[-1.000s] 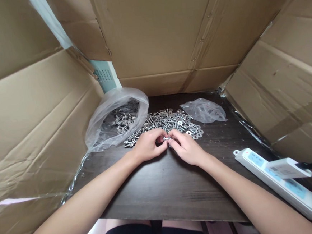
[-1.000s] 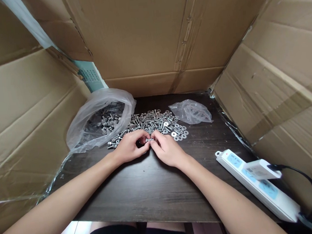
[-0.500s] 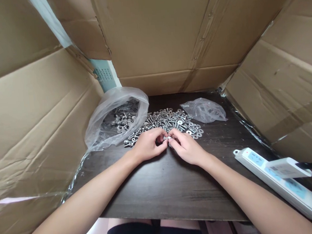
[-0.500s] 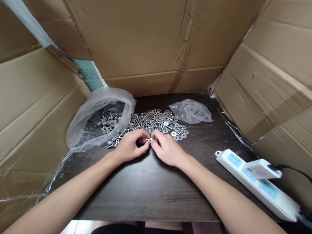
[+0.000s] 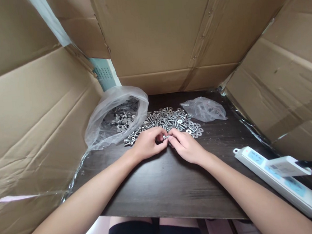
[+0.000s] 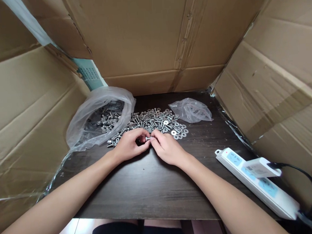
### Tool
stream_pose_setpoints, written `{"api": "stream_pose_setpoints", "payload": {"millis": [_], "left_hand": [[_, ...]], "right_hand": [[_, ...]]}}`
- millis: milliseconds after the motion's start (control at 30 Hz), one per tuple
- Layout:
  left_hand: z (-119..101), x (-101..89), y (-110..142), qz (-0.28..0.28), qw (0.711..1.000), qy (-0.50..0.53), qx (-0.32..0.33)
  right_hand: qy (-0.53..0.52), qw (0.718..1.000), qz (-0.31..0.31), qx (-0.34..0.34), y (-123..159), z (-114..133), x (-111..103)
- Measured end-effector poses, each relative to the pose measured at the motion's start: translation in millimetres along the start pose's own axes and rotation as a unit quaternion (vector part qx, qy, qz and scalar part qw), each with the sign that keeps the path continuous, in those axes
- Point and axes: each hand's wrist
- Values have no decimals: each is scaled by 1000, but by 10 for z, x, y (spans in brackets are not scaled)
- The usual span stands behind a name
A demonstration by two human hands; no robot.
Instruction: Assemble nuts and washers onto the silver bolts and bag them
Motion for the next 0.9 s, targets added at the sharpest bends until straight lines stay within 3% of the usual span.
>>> {"api": "stream_pose_setpoints", "payload": {"millis": [900], "left_hand": [[3, -5, 8, 12, 1000, 6, -3]], "right_hand": [[-7, 1000, 14, 9, 16, 18, -19]]}}
Point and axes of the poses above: each hand's wrist, its own y-axis away from the middle knuckle, its own x-axis out of the palm, z = x × y, and after that the axes turned 9 degrees about x, right-handed
